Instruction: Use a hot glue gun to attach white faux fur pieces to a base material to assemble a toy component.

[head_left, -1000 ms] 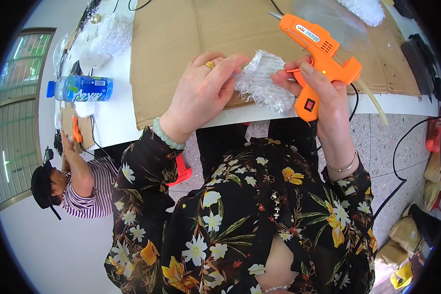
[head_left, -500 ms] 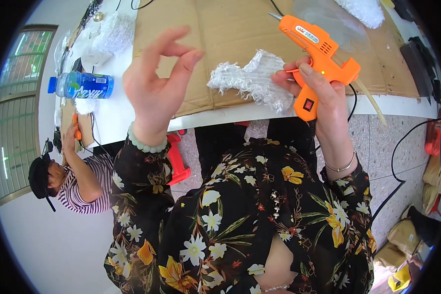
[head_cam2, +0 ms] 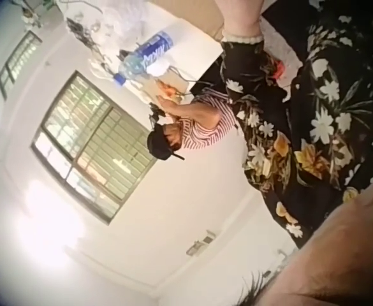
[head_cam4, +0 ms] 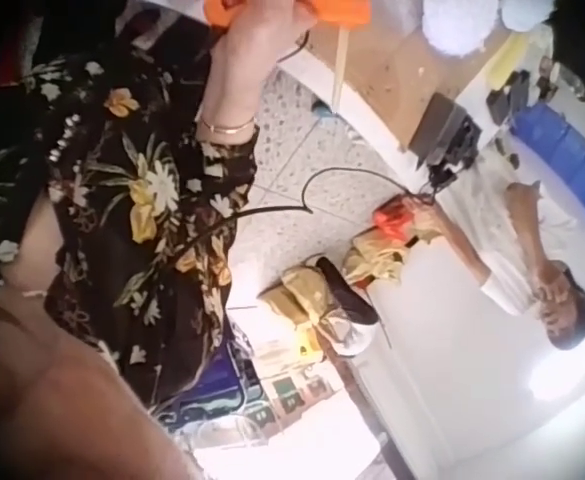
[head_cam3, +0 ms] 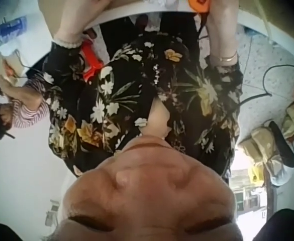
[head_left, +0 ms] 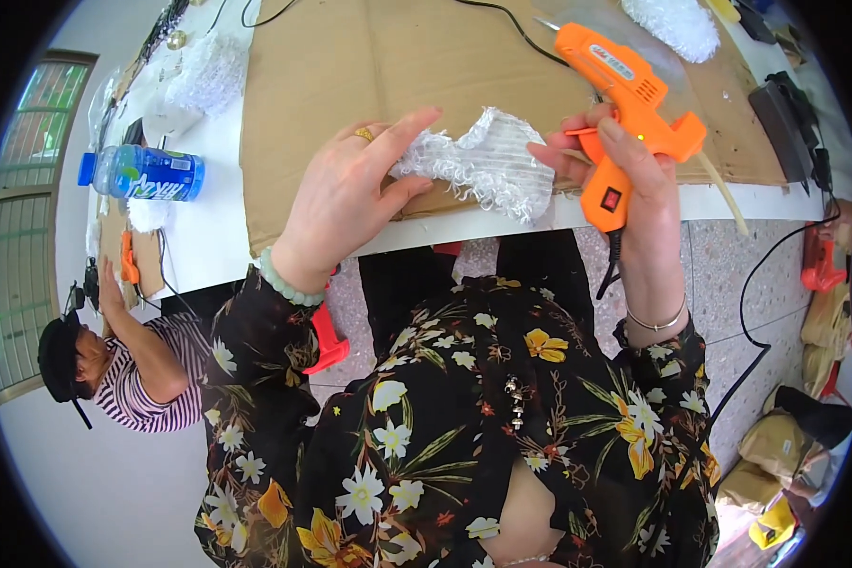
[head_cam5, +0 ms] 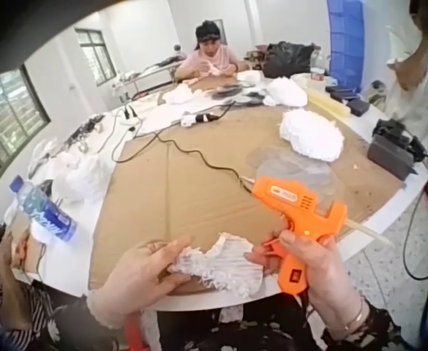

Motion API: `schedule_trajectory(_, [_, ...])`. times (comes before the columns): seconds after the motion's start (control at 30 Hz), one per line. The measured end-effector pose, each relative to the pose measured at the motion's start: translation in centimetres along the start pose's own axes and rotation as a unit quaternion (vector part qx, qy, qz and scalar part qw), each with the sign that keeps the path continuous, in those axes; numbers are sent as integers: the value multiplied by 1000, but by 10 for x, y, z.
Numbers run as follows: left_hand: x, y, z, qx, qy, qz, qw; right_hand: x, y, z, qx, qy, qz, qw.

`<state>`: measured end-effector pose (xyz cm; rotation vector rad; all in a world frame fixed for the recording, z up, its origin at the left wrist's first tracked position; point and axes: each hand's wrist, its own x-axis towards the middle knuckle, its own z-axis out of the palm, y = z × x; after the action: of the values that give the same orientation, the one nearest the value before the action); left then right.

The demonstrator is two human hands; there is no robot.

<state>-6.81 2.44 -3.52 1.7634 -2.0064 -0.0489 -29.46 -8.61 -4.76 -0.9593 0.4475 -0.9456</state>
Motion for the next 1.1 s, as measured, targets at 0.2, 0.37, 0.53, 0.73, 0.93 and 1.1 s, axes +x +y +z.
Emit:
schedule_trajectory(0.2, [5, 1, 2, 27, 21, 48, 998, -1, -8, -12, -50, 22, -26, 998])
schedule_trajectory(0.37, [10, -2, 8, 62, 53, 61, 995, -1, -6, -13, -36, 48, -27, 998])
schedule_trajectory(0.53, [7, -17, -14, 152, 100, 16, 983, -1, -3, -13, -39, 18, -22, 999])
schedule_trajectory(0.73, [-37, -9, -19, 229, 101, -54, 967, 5, -5, -5, -88, -29, 5, 996])
schedule_trajectory(0.93, [-51, 22, -19, 210, 125, -62, 968, 14, -16, 1, -184, -79, 38, 979])
schedule_trajectory(1.1, [-28, 32, -3, 146, 138, 40, 979, 18, -16, 7, -204, -104, 47, 972])
